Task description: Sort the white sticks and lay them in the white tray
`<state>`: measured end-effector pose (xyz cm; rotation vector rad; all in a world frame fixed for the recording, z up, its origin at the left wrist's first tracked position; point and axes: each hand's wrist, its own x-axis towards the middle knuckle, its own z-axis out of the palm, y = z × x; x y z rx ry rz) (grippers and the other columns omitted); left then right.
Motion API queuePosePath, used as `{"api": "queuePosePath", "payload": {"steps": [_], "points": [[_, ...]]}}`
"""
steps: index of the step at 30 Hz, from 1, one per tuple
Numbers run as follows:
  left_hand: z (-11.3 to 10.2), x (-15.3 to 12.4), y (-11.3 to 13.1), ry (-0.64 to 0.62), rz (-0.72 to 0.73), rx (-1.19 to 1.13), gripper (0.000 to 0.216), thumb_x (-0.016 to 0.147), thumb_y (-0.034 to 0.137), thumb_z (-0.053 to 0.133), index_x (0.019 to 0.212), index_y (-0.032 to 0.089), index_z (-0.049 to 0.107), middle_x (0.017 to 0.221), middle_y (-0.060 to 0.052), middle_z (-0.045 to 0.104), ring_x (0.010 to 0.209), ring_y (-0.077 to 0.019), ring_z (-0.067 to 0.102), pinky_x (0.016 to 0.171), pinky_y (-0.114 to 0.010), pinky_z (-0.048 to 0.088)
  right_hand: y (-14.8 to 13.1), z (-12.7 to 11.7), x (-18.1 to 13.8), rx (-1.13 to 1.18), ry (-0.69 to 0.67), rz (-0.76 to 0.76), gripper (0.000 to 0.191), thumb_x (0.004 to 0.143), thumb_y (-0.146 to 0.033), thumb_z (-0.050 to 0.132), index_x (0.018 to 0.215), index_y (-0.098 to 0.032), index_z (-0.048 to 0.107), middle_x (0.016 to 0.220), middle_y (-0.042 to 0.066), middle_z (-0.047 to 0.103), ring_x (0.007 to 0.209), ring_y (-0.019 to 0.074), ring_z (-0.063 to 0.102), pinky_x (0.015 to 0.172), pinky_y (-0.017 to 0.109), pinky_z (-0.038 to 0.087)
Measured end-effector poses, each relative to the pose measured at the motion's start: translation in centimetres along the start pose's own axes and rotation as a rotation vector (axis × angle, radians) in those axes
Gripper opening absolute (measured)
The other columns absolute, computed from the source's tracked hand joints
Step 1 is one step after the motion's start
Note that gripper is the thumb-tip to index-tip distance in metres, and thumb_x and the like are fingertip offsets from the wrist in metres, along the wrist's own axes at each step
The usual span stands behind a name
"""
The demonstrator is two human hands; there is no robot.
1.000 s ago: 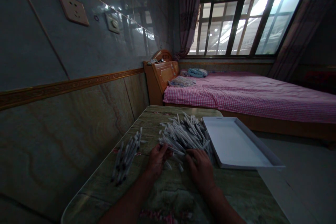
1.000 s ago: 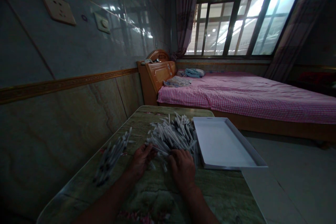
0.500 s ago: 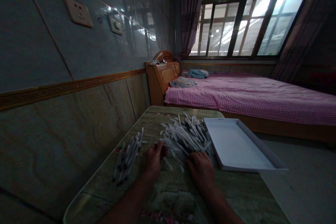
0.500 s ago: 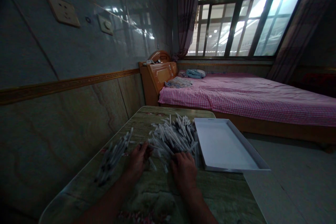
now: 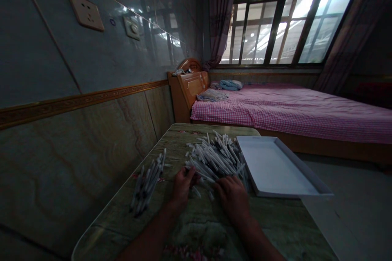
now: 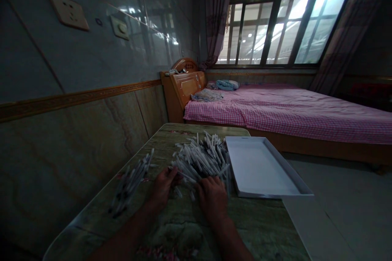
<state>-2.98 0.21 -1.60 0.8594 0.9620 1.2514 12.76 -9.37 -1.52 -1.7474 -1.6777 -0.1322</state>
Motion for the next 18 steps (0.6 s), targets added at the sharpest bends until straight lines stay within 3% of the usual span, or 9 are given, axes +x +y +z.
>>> {"api": "queuePosePath", "payload": {"steps": [3, 9, 14, 18], "points": [[-0.5, 0.6, 0.3, 0.047, 0.031, -0.022, 0.048, 0.049, 0.052, 0.086, 0.071, 0.016, 0.063, 0.061, 0.002, 0.068, 0.054, -0.0139, 0.066, 0.051, -0.023, 0.051, 0.2, -0.1, 0.0, 0.003, 0.027, -0.008, 0.014, 0.089, -0.022, 0.061, 0.078, -0.023, 0.068, 0.077, 0.002, 0.067, 0.080, 0.0210, 0.058, 0.074, 0.030, 0.038], [-2.4, 2.9, 1.1, 0.312, 0.161, -0.088, 0.039, 0.058, 0.052, 0.080, 0.067, 0.020, 0.060, 0.061, 0.003, 0.067, 0.054, -0.0145, 0.066, 0.058, -0.027, 0.053, 0.9, -0.7, 0.0, 0.021, 0.083, 0.021, 0.017, 0.092, -0.024, 0.054, 0.080, -0.022, 0.066, 0.081, 0.003, 0.068, 0.082, 0.0217, 0.057, 0.076, 0.032, 0.037], [-3.5, 3.8, 1.4, 0.387, 0.188, -0.128, 0.030, 0.070, 0.048, 0.074, 0.068, 0.022, 0.060, 0.063, 0.002, 0.068, 0.055, -0.0129, 0.065, 0.057, -0.025, 0.054, 1.1, -1.2, 0.1, -0.029, 0.093, 0.080, 0.019, 0.091, -0.025, 0.055, 0.074, -0.023, 0.063, 0.077, 0.003, 0.066, 0.080, 0.0222, 0.057, 0.073, 0.032, 0.036], [-3.5, 3.6, 1.2, 0.339, 0.183, -0.093, 0.032, 0.067, 0.049, 0.077, 0.070, 0.021, 0.062, 0.066, 0.001, 0.069, 0.058, -0.0140, 0.066, 0.052, -0.023, 0.053, 1.2, -1.2, 0.3, -0.113, 0.090, 0.139, 0.020, 0.090, -0.025, 0.057, 0.070, -0.024, 0.061, 0.073, 0.002, 0.065, 0.076, 0.0218, 0.056, 0.069, 0.032, 0.034]]}}
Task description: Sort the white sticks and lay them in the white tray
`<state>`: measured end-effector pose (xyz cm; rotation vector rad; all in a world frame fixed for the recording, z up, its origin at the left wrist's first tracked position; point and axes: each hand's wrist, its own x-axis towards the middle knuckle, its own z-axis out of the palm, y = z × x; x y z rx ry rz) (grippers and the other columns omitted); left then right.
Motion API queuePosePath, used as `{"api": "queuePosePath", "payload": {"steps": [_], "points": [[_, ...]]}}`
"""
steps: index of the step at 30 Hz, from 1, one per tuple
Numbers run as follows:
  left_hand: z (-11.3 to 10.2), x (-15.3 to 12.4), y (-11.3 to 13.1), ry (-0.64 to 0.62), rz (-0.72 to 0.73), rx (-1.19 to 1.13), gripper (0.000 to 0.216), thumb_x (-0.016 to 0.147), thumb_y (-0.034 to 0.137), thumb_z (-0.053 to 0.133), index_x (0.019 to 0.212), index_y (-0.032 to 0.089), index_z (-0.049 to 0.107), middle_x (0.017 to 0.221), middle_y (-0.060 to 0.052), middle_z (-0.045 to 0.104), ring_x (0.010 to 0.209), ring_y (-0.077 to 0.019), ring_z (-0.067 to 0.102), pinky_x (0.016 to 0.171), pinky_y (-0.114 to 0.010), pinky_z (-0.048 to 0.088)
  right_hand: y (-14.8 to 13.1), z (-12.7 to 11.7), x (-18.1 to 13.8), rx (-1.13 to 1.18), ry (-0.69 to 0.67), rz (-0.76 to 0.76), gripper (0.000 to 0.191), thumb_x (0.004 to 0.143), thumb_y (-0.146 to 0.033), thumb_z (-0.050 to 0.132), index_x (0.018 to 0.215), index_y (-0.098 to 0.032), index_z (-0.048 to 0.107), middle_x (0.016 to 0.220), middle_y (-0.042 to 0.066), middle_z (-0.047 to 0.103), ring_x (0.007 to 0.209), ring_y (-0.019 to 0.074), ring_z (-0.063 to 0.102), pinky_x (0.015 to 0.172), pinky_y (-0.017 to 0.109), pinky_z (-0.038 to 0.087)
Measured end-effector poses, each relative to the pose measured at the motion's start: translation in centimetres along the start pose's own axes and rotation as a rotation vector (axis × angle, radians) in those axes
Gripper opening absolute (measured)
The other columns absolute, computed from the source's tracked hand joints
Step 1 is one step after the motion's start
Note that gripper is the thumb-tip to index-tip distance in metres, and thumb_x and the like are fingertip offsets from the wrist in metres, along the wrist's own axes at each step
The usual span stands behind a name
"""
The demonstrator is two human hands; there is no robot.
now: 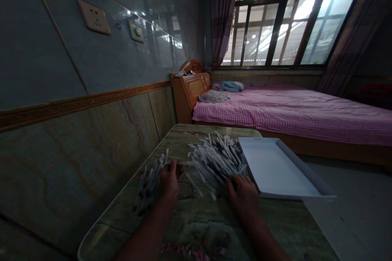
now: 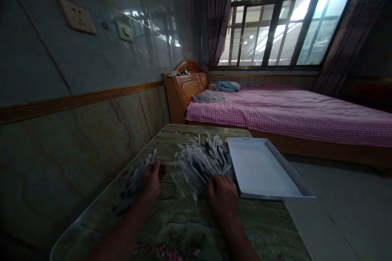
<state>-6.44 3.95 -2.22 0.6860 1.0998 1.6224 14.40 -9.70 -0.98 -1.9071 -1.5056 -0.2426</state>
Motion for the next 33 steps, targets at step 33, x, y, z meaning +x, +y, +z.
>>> {"api": "queuePosePath", "payload": {"steps": [33], "points": [[-0.8, 0.9, 0.7, -0.081, 0.389, 0.597, 0.022, 0.081, 0.033, 0.053, 0.092, 0.022, 0.069, 0.087, -0.007, 0.073, 0.081, -0.0251, 0.068, 0.076, -0.036, 0.052, 0.0, -0.6, -0.8, 0.670, -0.117, 0.187, 0.048, 0.098, -0.052, 0.034, 0.084, -0.020, 0.068, 0.065, 0.001, 0.063, 0.061, 0.0171, 0.058, 0.055, 0.026, 0.044]]}}
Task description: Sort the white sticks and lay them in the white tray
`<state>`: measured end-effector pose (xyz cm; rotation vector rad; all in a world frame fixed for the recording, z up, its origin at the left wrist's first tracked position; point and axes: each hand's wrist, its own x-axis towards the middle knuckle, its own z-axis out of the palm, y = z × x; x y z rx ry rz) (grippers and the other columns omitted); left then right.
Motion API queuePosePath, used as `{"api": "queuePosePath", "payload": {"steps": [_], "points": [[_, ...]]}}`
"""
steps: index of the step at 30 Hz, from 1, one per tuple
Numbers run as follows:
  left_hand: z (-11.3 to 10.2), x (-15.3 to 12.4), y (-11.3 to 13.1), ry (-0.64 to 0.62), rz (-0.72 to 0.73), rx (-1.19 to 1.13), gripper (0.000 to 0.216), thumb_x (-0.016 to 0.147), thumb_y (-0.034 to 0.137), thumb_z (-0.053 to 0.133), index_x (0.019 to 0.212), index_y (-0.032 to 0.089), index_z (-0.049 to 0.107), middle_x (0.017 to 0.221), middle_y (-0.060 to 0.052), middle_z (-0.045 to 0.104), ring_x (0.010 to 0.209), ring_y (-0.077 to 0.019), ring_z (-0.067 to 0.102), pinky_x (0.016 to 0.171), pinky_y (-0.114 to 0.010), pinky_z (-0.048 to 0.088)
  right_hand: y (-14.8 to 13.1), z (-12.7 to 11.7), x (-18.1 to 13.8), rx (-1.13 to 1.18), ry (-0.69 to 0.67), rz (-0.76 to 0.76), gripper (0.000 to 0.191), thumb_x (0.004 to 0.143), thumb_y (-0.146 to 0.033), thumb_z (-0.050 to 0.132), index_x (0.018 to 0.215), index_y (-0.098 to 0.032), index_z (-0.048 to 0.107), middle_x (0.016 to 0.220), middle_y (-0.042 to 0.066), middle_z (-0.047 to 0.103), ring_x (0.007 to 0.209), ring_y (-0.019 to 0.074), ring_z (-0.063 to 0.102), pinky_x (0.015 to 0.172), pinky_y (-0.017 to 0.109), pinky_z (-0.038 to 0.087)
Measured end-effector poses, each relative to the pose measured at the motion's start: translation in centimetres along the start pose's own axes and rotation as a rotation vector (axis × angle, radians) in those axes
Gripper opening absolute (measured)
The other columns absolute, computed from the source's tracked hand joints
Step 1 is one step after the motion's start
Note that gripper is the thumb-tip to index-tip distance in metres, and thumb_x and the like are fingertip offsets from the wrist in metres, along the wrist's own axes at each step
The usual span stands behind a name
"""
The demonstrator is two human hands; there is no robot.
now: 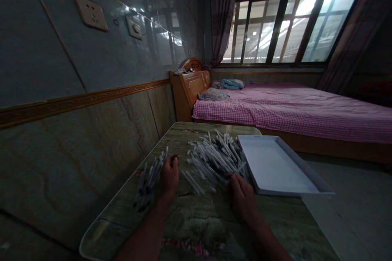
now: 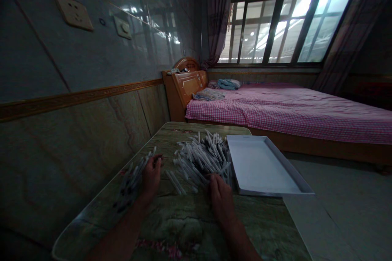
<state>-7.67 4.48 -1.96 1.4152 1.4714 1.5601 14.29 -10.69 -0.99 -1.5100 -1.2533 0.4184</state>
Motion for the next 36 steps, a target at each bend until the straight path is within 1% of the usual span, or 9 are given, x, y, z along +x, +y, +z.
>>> {"api": "queuePosePath", "payload": {"steps": [3, 5, 7, 11, 14, 20, 26, 32, 36], "points": [[-0.8, 0.9, -0.6, 0.072, 0.051, 0.164, 0.029, 0.087, 0.033, 0.045, 0.101, 0.020, 0.067, 0.097, -0.011, 0.073, 0.089, -0.0268, 0.068, 0.082, -0.039, 0.051, -0.1, -0.5, 0.2, 0.039, -0.206, 0.121, 0.054, 0.092, -0.062, 0.038, 0.061, -0.022, 0.057, 0.051, -0.002, 0.053, 0.049, 0.0151, 0.051, 0.045, 0.025, 0.035], [-1.1, 1.0, -0.6, 0.082, 0.100, 0.302, 0.031, 0.089, 0.030, 0.043, 0.107, 0.017, 0.065, 0.104, -0.014, 0.072, 0.097, -0.0284, 0.067, 0.086, -0.040, 0.050, -0.3, -0.6, 0.4, 0.029, -0.379, 0.173, 0.054, 0.090, -0.062, 0.039, 0.058, -0.022, 0.054, 0.048, -0.002, 0.051, 0.044, 0.0143, 0.048, 0.043, 0.024, 0.032], [-1.3, 0.8, -0.4, 0.049, 0.187, 0.477, 0.032, 0.088, 0.026, 0.045, 0.112, 0.016, 0.064, 0.111, -0.016, 0.071, 0.105, -0.0303, 0.064, 0.092, -0.042, 0.048, -0.5, -0.6, 0.4, -0.040, -0.446, 0.130, 0.053, 0.092, -0.058, 0.039, 0.058, -0.022, 0.056, 0.049, -0.002, 0.053, 0.045, 0.0148, 0.050, 0.045, 0.024, 0.033], [-1.2, -0.1, -0.1, -0.029, 0.365, 0.834, 0.036, 0.086, 0.018, 0.050, 0.118, 0.015, 0.065, 0.125, -0.018, 0.066, 0.124, -0.0346, 0.054, 0.107, -0.051, 0.035, -0.6, -0.4, 0.0, -0.130, -0.307, -0.121, 0.041, 0.097, -0.048, 0.041, 0.083, -0.022, 0.069, 0.078, 0.003, 0.070, 0.073, 0.0198, 0.065, 0.067, 0.028, 0.047], [-1.2, -0.4, 0.0, -0.031, 0.368, 1.026, 0.040, 0.085, 0.020, 0.054, 0.123, 0.015, 0.065, 0.133, -0.021, 0.061, 0.133, -0.0389, 0.044, 0.111, -0.058, 0.027, -0.4, 0.1, -0.7, -0.076, -0.226, -0.228, 0.035, 0.099, -0.041, 0.040, 0.101, -0.022, 0.069, 0.096, 0.006, 0.072, 0.090, 0.0206, 0.066, 0.079, 0.029, 0.049], [-1.3, -0.3, -0.3, -0.123, 0.297, 1.166, 0.043, 0.086, 0.030, 0.058, 0.126, 0.016, 0.065, 0.138, -0.022, 0.058, 0.137, -0.0443, 0.039, 0.108, -0.065, 0.024, 0.2, 1.5, -1.5, -0.108, -0.225, -0.268, 0.034, 0.101, -0.038, 0.039, 0.084, -0.022, 0.065, 0.080, 0.003, 0.066, 0.076, 0.0174, 0.064, 0.071, 0.026, 0.047], [-1.3, -0.6, 0.4, -0.158, 0.233, 1.189, 0.039, 0.090, 0.029, 0.052, 0.125, 0.019, 0.066, 0.136, -0.017, 0.062, 0.136, -0.0391, 0.040, 0.109, -0.064, 0.021, 1.0, 2.0, -1.2, -0.154, -0.212, -0.289, 0.036, 0.100, -0.038, 0.040, 0.076, -0.022, 0.061, 0.073, 0.002, 0.063, 0.069, 0.0164, 0.063, 0.065, 0.025, 0.044], [-1.5, -0.8, 0.9, -0.189, 0.265, 1.109, 0.035, 0.089, 0.020, 0.050, 0.118, 0.025, 0.069, 0.121, -0.012, 0.070, 0.116, -0.0300, 0.059, 0.111, -0.060, 0.020, 1.2, 2.3, -1.2, -0.183, -0.200, -0.300, 0.034, 0.099, -0.035, 0.042, 0.073, -0.022, 0.059, 0.071, 0.001, 0.062, 0.067, 0.0155, 0.063, 0.063, 0.024, 0.042], [-1.6, -0.8, 1.1, -0.175, 0.283, 1.082, 0.032, 0.090, 0.023, 0.052, 0.116, 0.026, 0.070, 0.115, -0.012, 0.073, 0.112, -0.0308, 0.060, 0.110, -0.061, 0.019, 1.2, 2.6, -1.2, -0.213, -0.197, -0.312, 0.035, 0.099, -0.034, 0.043, 0.069, -0.022, 0.057, 0.068, 0.000, 0.060, 0.063, 0.0149, 0.061, 0.060, 0.024, 0.040]]}}
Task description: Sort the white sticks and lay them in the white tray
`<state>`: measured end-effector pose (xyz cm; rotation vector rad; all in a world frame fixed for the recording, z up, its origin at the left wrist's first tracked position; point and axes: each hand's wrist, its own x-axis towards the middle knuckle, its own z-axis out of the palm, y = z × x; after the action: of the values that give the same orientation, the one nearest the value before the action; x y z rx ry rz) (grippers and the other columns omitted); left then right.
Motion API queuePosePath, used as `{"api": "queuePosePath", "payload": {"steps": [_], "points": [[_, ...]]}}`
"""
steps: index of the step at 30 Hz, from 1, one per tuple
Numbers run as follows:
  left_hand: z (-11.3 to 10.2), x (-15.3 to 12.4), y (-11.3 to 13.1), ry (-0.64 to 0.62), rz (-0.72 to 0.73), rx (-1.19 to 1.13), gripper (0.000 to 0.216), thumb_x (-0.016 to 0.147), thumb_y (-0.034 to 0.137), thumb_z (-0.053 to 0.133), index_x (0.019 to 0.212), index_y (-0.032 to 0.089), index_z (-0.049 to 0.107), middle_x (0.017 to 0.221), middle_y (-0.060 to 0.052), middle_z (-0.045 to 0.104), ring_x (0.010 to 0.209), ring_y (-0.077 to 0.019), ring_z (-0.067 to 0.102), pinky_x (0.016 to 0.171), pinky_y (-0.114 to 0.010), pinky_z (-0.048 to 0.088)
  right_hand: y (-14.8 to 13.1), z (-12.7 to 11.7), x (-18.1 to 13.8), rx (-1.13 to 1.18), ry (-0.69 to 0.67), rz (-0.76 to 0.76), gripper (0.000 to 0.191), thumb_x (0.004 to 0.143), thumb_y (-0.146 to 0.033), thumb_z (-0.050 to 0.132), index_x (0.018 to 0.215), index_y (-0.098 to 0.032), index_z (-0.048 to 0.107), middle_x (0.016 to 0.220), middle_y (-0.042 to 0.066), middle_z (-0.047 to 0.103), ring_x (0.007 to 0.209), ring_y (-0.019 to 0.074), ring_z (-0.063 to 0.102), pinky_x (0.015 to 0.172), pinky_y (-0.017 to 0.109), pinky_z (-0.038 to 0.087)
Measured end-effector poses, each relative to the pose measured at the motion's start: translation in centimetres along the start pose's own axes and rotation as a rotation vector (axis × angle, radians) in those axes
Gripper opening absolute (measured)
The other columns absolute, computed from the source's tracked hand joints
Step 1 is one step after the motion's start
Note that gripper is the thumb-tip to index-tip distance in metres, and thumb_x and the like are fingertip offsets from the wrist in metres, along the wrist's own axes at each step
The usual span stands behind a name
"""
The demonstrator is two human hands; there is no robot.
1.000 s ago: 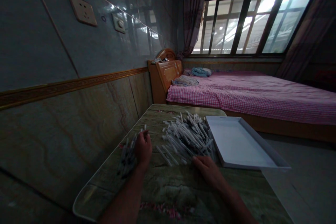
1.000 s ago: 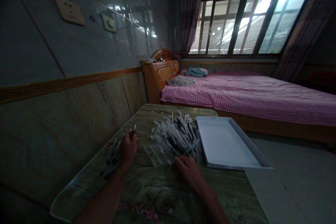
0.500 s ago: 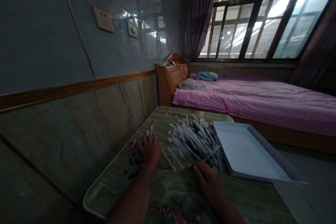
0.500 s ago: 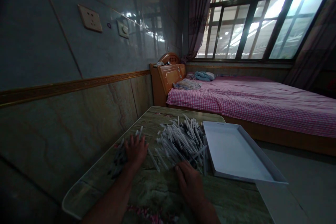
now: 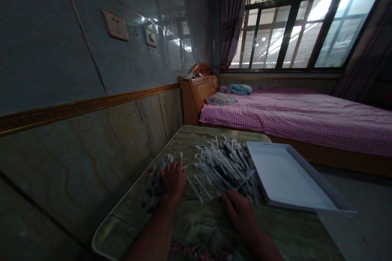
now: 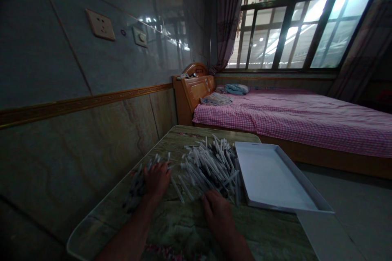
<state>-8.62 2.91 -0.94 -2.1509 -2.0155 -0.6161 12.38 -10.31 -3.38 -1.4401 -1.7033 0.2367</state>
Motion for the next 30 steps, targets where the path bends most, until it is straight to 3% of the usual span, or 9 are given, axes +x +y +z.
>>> {"api": "queuePosePath", "payload": {"steps": [13, 19, 25, 30], "points": [[-0.1, -0.1, 0.0, -0.012, 0.054, 0.029, 0.025, 0.087, 0.017, 0.056, 0.104, 0.024, 0.072, 0.101, -0.009, 0.075, 0.104, -0.0317, 0.063, 0.107, -0.064, 0.021, -0.2, 0.0, 0.2, -0.045, -0.039, -0.001, 0.035, 0.098, -0.031, 0.043, 0.066, -0.022, 0.053, 0.066, 0.000, 0.058, 0.062, 0.0151, 0.061, 0.059, 0.025, 0.039], [-0.3, -0.1, 0.1, -0.009, 0.066, 0.016, 0.029, 0.086, 0.017, 0.057, 0.111, 0.022, 0.071, 0.099, -0.010, 0.076, 0.103, -0.0329, 0.064, 0.108, -0.064, 0.022, -0.2, 0.1, 0.2, -0.067, -0.028, -0.017, 0.034, 0.097, -0.030, 0.043, 0.066, -0.022, 0.054, 0.066, 0.000, 0.059, 0.062, 0.0149, 0.061, 0.059, 0.025, 0.039], [0.0, 0.0, 0.3, 0.156, 0.086, -0.075, 0.029, 0.088, 0.018, 0.055, 0.113, 0.021, 0.068, 0.102, -0.011, 0.075, 0.100, -0.0321, 0.065, 0.105, -0.061, 0.030, -0.3, 0.0, 0.3, -0.066, -0.028, -0.008, 0.034, 0.098, -0.030, 0.043, 0.067, -0.022, 0.055, 0.066, 0.000, 0.059, 0.062, 0.0146, 0.061, 0.059, 0.024, 0.039], [0.8, 0.1, 0.7, 0.239, 0.262, -0.383, 0.025, 0.090, 0.017, 0.049, 0.109, 0.019, 0.064, 0.100, -0.010, 0.071, 0.099, -0.0269, 0.064, 0.096, -0.047, 0.046, -0.2, 0.0, 0.3, -0.078, -0.018, -0.009, 0.035, 0.098, -0.032, 0.041, 0.067, -0.022, 0.055, 0.066, 0.000, 0.060, 0.062, 0.0148, 0.062, 0.060, 0.024, 0.040]]}}
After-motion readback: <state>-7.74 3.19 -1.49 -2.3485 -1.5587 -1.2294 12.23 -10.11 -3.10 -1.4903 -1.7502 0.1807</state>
